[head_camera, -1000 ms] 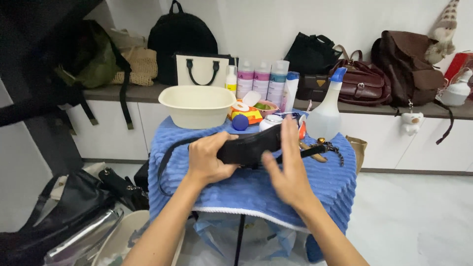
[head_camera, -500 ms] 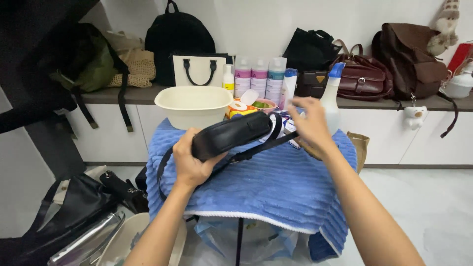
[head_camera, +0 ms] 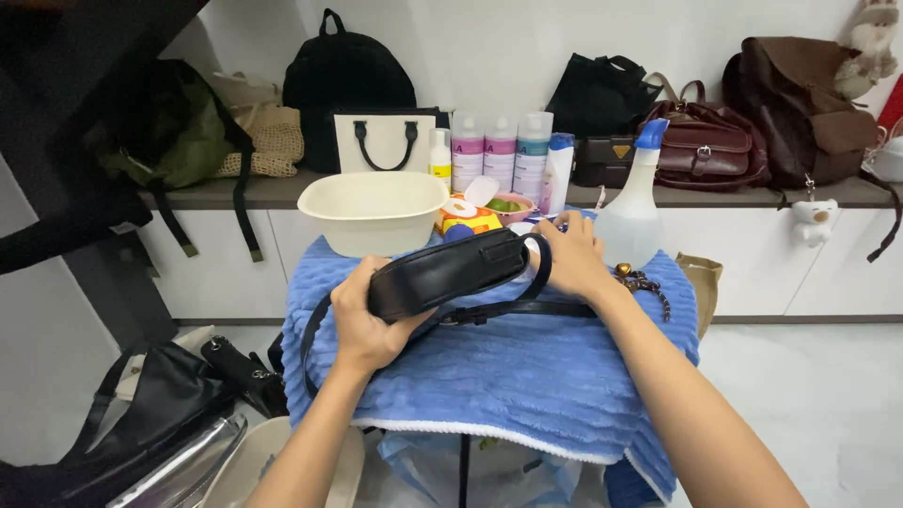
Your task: Cleaning and conditioning a small black leather bag by hand using a cleaning product.
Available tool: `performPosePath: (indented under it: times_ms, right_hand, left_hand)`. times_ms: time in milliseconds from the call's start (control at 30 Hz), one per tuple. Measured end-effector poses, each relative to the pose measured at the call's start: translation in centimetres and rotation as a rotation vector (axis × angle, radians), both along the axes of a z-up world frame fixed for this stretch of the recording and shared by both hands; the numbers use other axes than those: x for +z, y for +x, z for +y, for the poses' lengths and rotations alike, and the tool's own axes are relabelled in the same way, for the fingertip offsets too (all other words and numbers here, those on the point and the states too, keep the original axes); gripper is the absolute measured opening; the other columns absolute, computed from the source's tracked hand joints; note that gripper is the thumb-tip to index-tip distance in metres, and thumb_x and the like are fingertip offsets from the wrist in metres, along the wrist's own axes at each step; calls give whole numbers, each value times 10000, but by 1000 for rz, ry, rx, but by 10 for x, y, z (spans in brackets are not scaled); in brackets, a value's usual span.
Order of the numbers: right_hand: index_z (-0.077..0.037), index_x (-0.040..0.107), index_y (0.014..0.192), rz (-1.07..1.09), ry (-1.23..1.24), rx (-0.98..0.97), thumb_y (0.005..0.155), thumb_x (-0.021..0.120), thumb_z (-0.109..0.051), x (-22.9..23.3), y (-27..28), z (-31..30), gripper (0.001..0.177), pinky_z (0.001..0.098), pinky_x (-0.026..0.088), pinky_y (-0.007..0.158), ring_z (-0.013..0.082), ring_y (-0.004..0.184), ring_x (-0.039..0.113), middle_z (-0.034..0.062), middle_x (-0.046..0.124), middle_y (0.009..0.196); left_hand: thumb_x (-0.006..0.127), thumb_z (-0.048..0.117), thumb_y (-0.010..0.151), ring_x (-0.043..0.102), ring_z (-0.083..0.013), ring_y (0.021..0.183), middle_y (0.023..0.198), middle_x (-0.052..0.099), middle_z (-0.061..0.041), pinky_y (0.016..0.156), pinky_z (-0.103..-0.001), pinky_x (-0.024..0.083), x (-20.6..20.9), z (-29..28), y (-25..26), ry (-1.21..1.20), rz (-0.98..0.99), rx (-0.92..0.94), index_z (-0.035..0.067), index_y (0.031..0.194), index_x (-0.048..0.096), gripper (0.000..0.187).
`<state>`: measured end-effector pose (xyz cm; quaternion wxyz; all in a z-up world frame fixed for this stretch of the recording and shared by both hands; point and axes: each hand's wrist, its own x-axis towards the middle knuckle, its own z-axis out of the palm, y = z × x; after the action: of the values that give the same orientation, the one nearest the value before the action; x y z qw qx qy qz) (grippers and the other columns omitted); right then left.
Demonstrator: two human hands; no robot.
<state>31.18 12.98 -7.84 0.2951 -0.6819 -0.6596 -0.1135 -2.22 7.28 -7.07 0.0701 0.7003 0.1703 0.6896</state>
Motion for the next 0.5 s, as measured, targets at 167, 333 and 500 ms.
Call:
performPosePath:
  times_ms: [167,333,500]
  right_hand:
    - [-232,677,1215,224,290,153,845,737,-323,16,-5,-26,386,571,408,1057,394,1260,512,118,570,1239]
    - [-106,759,995,563,795,280,920,837,-115,51,-53,-105,108,385,554,899,241,1025,686,86,734,988]
    - [9,744,913,558,1044,558,940,733,39,32,-126,-160,41,465,554,991,350,1030,717,207,756,988]
  left_hand:
    - [908,380,718,641,-217,622,645,625,-46,589,-336,501,-4,3,1,0,-1,-13,168,817,606,382]
    - [920,378,696,646,-224,611,643,634,-37,582,-337,507,-2,5,1,11,-10,31,171,803,607,390]
    - [937,323,681,681,-258,660,677,661,-56,613,-364,525,-4,1,3,-32,-18,57,164,827,608,393]
